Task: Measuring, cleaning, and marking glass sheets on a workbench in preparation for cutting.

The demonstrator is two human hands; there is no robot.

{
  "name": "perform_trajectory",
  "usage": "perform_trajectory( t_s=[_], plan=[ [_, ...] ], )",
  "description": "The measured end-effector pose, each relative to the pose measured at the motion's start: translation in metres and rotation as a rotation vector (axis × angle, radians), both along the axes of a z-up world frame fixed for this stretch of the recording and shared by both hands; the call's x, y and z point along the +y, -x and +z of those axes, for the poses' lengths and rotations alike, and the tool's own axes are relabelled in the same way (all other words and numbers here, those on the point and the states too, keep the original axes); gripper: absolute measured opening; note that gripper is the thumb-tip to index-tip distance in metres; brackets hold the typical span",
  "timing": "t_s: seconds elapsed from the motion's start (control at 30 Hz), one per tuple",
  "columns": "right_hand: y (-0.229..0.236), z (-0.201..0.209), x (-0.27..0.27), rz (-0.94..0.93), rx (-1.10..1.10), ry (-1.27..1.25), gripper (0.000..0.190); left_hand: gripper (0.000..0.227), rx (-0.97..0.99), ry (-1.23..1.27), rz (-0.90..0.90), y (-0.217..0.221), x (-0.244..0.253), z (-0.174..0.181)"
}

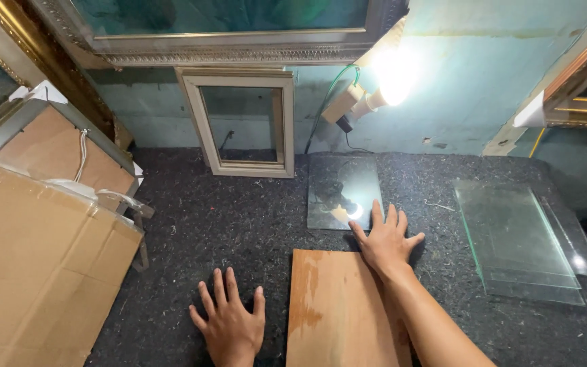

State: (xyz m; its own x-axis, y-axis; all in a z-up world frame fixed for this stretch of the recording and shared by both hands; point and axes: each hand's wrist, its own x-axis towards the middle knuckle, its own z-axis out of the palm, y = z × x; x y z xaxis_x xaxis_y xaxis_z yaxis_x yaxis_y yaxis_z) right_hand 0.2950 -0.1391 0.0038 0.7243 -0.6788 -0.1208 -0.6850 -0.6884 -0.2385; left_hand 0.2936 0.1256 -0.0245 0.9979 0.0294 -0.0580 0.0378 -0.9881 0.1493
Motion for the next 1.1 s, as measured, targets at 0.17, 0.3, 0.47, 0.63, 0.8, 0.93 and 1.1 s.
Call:
perform_trajectory(
  t_s=[0.17,0.3,0.47,0.63,0.8,0.93,1.1],
  plan=[
    [0.064,0.021,-0.005,-0.089,0.03,-0.193,0.067,0.071,-0.05,0.008,-0.017,0.004,0.001,-0.002],
    [0.143,0.004,-0.002,-0.103,0.002,-0.09,0.061,0.078,0.007,0.025,-0.026,0.009,0.005,0.01],
    [0.235,0.002,0.022,-0.099,0.108,-0.086,0.057,0.072,-0.065,0.124,-0.186,0.021,0.016,-0.003],
    [0.278,0.028,0.049,-0.103,0.297,-0.183,0.058,0.074,-0.011,0.165,-0.368,0.058,0.023,-0.009],
    [0.3,0.035,0.068,-0.075,0.225,-0.238,0.053,0.072,0.276,0.251,-0.398,0.127,0.04,0.03],
    [0.306,0.01,0.07,0.024,0.236,-0.133,0.06,0.07,0.188,0.214,-0.383,0.163,0.056,0.007],
    [0.31,0.0,0.071,0.051,0.191,-0.041,0.061,0.069,0.173,0.143,-0.441,0.181,0.07,0.009]
  ],
)
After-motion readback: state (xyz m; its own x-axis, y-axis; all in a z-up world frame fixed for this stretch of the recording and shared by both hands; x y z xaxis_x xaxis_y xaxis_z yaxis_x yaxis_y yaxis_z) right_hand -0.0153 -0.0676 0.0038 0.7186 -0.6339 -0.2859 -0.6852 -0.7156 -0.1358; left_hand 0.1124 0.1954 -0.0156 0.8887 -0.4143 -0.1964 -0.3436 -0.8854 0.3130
